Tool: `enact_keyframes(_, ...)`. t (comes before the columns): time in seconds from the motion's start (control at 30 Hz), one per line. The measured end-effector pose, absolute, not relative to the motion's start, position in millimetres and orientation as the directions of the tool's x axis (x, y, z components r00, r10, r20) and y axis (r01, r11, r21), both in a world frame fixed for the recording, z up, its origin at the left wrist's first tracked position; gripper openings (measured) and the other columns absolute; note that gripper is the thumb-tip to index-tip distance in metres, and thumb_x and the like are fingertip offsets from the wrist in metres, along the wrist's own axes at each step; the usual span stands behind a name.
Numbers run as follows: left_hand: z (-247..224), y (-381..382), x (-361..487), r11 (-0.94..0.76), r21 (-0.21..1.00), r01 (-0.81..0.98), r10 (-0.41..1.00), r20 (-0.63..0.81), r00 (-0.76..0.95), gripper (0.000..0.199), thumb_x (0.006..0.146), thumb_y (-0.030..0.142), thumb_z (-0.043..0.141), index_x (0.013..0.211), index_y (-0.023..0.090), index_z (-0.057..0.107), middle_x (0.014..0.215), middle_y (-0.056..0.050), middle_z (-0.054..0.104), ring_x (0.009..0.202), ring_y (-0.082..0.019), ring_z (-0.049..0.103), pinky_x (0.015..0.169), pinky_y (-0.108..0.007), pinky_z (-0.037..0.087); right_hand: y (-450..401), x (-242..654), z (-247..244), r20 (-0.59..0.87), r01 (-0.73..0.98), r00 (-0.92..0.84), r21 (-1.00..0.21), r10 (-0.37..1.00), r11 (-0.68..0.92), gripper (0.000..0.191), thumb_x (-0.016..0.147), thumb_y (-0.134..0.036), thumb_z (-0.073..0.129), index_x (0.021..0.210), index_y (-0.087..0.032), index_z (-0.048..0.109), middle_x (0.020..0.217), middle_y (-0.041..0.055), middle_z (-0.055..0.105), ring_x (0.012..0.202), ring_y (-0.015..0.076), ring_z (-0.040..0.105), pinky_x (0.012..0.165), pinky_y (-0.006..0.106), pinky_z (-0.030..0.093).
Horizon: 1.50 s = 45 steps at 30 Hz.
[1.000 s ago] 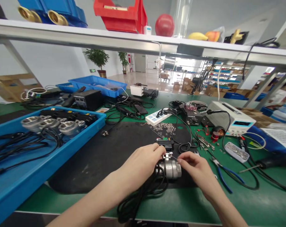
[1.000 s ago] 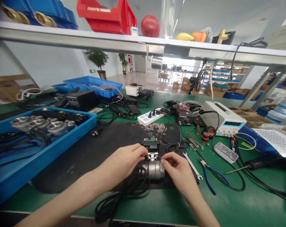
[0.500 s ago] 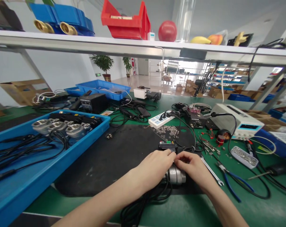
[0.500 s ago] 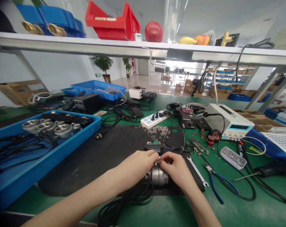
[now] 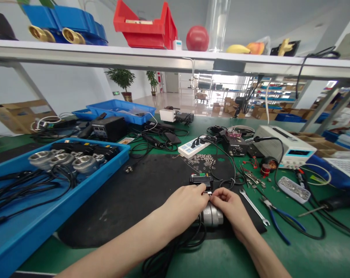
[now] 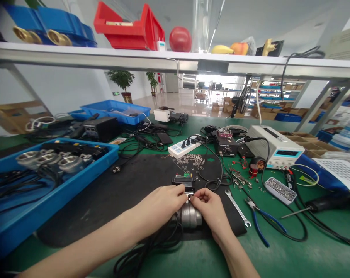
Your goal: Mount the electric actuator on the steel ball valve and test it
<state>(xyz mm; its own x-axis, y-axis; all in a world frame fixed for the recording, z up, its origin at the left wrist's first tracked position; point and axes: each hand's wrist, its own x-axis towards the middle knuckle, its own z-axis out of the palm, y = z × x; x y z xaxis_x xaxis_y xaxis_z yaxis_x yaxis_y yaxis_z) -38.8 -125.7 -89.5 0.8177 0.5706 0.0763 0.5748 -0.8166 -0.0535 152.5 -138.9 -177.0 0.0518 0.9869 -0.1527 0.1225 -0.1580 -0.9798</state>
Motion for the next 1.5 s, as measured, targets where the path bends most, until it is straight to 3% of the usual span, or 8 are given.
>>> enact_keyframes(0.13,-88,-119,-39,-0.860,-0.144,0.489,0.481,0.086,0.872,0.007,0.092,0.010,0.064,0.095,0.015,0.067,0.097,-0.007,0.066,0.087,-0.025,0.067,0.071,-0.034,0.052,-141,153,-178,-0.125,0.157,0.057,-0.979,0.991,-0.133,0.038,0.078,-0.047,0.071,0.089,-0.011,0.067,0.083,0.0026,0.063,0.074,0.0093,0.052,0.066,0.019,0.039)
enact_keyframes(0.33,-88,-100,-43,-0.925,-0.244,0.290,0.274,0.100,0.957,0.012,0.097,0.017,0.060,0.090,0.016,0.069,0.094,-0.006,0.067,0.098,-0.027,0.060,0.089,-0.042,0.047,-140,154,-184,-0.091,0.244,0.067,-0.964,0.994,-0.105,0.033,0.084,-0.043,0.067,0.082,-0.010,0.068,0.078,0.0018,0.063,0.072,0.0082,0.050,0.067,0.020,0.038)
enact_keyframes(0.5,-86,-88,-51,-0.947,-0.259,0.193,0.169,0.112,0.979,0.014,0.100,0.019,0.057,0.094,0.018,0.069,0.096,-0.004,0.067,0.102,-0.025,0.057,0.096,-0.042,0.043,-138,155,-189,-0.070,0.253,0.063,-0.964,0.996,-0.084,0.033,0.087,-0.043,0.066,0.084,-0.010,0.067,0.079,0.0011,0.062,0.073,0.0074,0.051,0.070,0.020,0.040)
enact_keyframes(1.17,-100,-61,-63,-0.977,-0.188,0.097,0.039,0.291,0.956,0.012,0.101,0.020,0.058,0.103,0.022,0.070,0.100,-0.002,0.070,0.103,-0.022,0.057,0.094,-0.040,0.042,-142,150,-189,-0.053,0.302,0.078,-0.951,0.996,-0.074,0.035,0.090,-0.047,0.057,0.084,-0.013,0.061,0.076,-0.0003,0.054,0.071,0.0077,0.043,0.068,0.020,0.034)
enact_keyframes(1.33,-96,-55,-59,-0.991,-0.091,0.097,0.074,0.229,0.971,0.012,0.100,0.020,0.060,0.092,0.021,0.068,0.094,0.000,0.068,0.099,-0.022,0.056,0.089,-0.041,0.040,-141,147,-191,-0.079,0.328,0.102,-0.939,0.992,-0.108,0.033,0.091,-0.046,0.056,0.085,-0.014,0.059,0.073,-0.0021,0.048,0.069,0.0071,0.039,0.063,0.020,0.030)
enact_keyframes(1.5,-93,-54,-56,-0.991,-0.070,0.117,0.100,0.209,0.973,0.017,0.101,0.018,0.058,0.086,0.020,0.066,0.092,-0.001,0.066,0.098,-0.022,0.055,0.087,-0.042,0.038,-141,146,-189,-0.093,0.357,0.114,-0.925,0.989,-0.129,0.034,0.092,-0.047,0.056,0.085,-0.014,0.059,0.075,-0.0020,0.049,0.071,0.0069,0.040,0.064,0.020,0.030)
